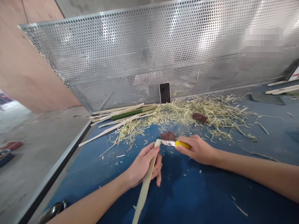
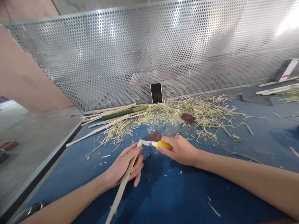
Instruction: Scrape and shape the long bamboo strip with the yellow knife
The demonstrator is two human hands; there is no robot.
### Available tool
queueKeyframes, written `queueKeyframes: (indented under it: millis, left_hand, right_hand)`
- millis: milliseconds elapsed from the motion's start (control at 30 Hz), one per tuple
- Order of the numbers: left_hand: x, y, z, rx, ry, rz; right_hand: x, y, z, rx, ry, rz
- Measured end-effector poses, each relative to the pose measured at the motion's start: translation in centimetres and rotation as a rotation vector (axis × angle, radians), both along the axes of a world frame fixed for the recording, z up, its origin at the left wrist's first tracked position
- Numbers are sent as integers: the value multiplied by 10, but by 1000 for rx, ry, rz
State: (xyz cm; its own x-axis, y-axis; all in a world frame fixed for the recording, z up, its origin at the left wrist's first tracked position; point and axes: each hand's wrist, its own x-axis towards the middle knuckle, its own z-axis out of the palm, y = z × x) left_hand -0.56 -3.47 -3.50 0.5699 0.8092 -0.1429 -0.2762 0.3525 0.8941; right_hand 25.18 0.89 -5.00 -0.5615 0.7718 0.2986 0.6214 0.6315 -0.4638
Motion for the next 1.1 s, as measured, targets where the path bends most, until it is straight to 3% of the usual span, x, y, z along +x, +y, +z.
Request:
queueKeyframes:
  millis: [167,300,500,867,1100]
  left_hand:
    - [-4,3,-3,-47,-59,-101]
    - [-6,-1,5,-155,-30,-132]
    - [-6,-5,13,-188,-22,-185]
    - [-9,-3,8,-210,70,-117]
    - [-8,-1,5,-195,41,-126]
  right_hand:
    - [-1,3,-1,-51,-23,25]
    - [-2,3,-1,-47,-36,33]
    - [-4,3,-3,19,-87,25]
    - [-3,5,-1,33,-169,-7]
    - [-4,3,-6,146,-202,-66]
